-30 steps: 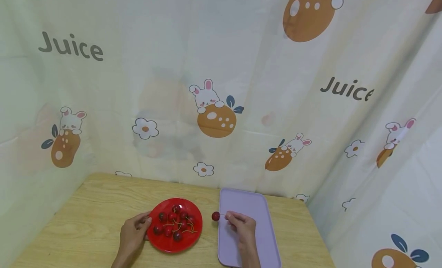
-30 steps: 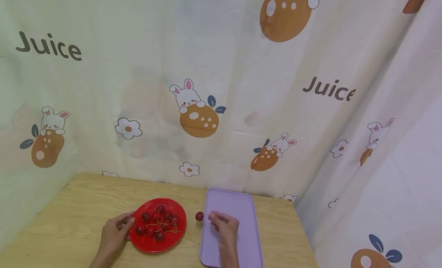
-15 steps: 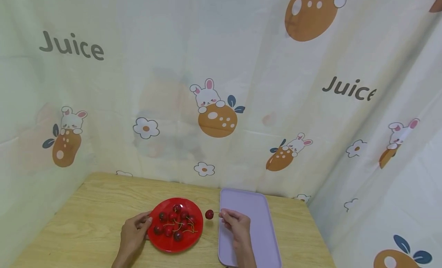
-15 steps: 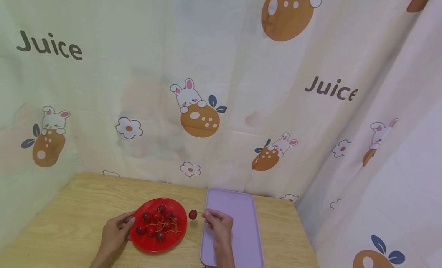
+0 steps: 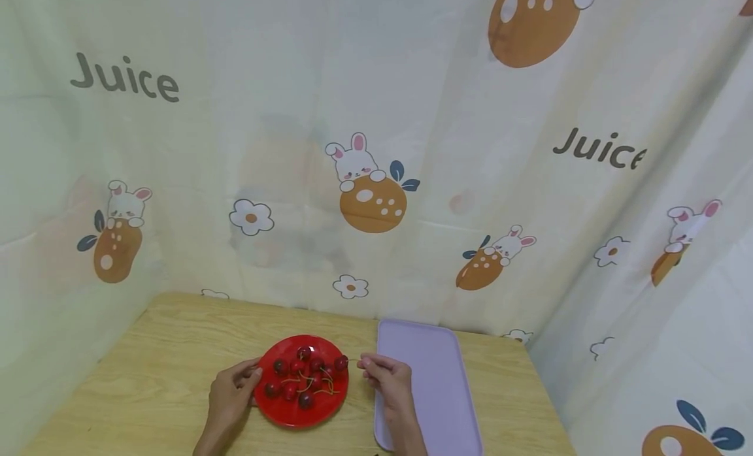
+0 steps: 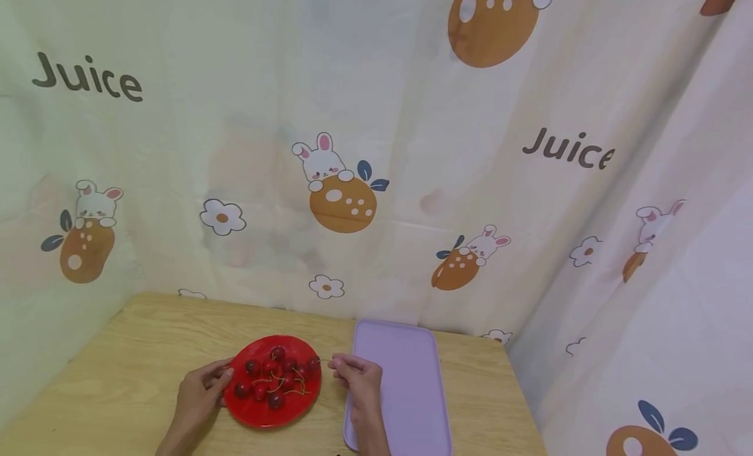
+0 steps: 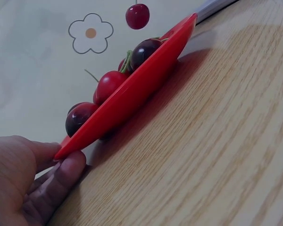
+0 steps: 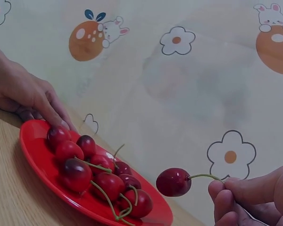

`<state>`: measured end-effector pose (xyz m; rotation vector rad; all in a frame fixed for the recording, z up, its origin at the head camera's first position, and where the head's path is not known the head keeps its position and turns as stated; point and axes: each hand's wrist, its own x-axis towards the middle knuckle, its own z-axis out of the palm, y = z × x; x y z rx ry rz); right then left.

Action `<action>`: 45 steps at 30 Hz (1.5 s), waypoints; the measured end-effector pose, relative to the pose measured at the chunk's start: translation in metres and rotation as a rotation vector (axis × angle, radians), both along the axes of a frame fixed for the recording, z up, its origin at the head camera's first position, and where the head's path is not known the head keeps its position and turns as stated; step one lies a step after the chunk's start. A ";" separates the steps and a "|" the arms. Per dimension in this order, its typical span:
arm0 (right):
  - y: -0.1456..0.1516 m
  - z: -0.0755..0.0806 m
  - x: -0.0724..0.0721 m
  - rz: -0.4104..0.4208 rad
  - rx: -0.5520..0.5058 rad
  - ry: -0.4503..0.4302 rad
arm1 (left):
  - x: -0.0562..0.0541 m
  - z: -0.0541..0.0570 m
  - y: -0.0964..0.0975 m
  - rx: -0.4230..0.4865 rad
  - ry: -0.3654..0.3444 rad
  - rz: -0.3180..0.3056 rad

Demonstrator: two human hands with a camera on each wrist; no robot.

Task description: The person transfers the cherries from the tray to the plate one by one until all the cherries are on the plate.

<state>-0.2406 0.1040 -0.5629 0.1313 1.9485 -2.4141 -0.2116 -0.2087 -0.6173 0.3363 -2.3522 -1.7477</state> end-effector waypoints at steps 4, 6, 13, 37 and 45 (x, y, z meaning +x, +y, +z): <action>-0.006 -0.001 -0.001 0.019 -0.004 0.001 | 0.000 -0.001 0.000 0.006 -0.002 0.002; -0.008 -0.001 -0.001 0.026 0.001 0.005 | -0.001 -0.001 0.000 0.007 0.000 0.003; -0.018 0.000 0.000 0.039 0.009 0.009 | 0.000 0.000 -0.001 -0.007 0.016 -0.003; -0.049 0.005 -0.001 0.045 -0.069 -0.031 | 0.001 0.000 -0.001 -0.001 0.033 -0.009; -0.064 0.005 -0.002 0.084 -0.084 0.024 | 0.001 -0.003 -0.003 0.017 0.063 -0.017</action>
